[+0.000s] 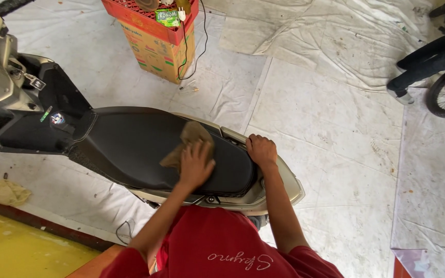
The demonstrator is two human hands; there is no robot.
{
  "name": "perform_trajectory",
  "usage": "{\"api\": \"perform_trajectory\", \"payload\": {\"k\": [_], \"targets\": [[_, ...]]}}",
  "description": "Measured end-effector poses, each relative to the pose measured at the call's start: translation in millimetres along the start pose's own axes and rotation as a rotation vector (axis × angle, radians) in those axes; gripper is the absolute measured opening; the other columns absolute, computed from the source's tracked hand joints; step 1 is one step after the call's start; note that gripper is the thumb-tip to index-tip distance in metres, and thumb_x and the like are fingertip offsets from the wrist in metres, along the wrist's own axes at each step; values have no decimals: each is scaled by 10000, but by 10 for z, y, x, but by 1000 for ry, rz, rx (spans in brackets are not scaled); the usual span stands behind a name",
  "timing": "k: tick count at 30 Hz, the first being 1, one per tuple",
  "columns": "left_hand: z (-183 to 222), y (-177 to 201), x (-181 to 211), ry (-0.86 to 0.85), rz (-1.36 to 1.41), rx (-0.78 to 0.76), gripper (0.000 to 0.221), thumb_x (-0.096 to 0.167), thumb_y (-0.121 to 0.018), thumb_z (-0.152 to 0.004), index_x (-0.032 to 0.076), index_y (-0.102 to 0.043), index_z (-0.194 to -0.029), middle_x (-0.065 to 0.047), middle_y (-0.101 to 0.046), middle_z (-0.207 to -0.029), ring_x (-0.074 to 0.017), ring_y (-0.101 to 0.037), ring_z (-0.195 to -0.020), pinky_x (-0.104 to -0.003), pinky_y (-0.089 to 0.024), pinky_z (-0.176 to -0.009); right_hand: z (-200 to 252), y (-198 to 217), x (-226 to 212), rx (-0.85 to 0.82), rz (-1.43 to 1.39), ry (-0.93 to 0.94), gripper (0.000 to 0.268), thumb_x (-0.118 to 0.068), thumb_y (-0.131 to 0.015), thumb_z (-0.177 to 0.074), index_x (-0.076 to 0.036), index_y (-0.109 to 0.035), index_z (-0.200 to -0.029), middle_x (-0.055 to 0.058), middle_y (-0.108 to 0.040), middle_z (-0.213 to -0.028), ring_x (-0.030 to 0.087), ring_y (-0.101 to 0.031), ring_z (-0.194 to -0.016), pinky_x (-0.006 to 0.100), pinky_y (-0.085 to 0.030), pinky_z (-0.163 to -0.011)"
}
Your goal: The person wipes the black seat of a motorcycle with a brown cloth. The person holds the cloth in their left hand and wipes the seat surface repeatedly while their right hand rests on the motorcycle's body for support.
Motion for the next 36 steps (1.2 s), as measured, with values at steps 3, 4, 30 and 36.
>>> {"api": "perform_trajectory", "payload": {"k": [3, 4, 30, 36], "targets": [[390, 180, 363, -122, 67, -39, 736, 514, -590, -950, 185, -364, -1568, -198, -338, -1593, -487, -310, -1432, -663, -240, -1145, -6, -57, 28, 13, 14, 17, 301, -354, -576, -1013, -103, -716, -925, 77, -739, -853, 277, -709, -745, 422, -570, -697], [397, 218, 342, -121, 61, -41, 736, 514, -590, -950, 185, -364, -1568, -198, -338, -1593, -487, -310, -1432, -663, -240, -1145, -22, -57, 8, 13, 8, 19, 301, -354, -576, -1013, -103, -716, -925, 77, -739, -853, 277, -709, -745, 422, -570, -697], [278, 286, 578, -385, 176, -104, 702, 522, -550, -969, 236, -352, -1579, -155, -353, -1624, -483, -358, -1439, -638, -275, -1180, -7, -31, 21, 55, -19, 40, 281, -325, -580, -1006, -93, -709, -914, 86, -730, -824, 301, -698, -718, 434, -570, -652], [-481, -29, -249, -78, 82, -75, 713, 577, -559, -959, 272, -370, -1575, -143, -337, -1622, -479, -338, -1437, -675, -244, -1145, -19, 30, -14, -36, 10, -9, 295, -349, -571, -1007, -102, -710, -926, 71, -727, -835, 283, -700, -749, 432, -566, -675]]}}
Point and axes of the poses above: each hand's wrist, its own z-axis away from the middle knuckle, its own y-axis out of the back of the hand, x = y × z, the point moved 2 cm from there along -z, towards the middle knuckle
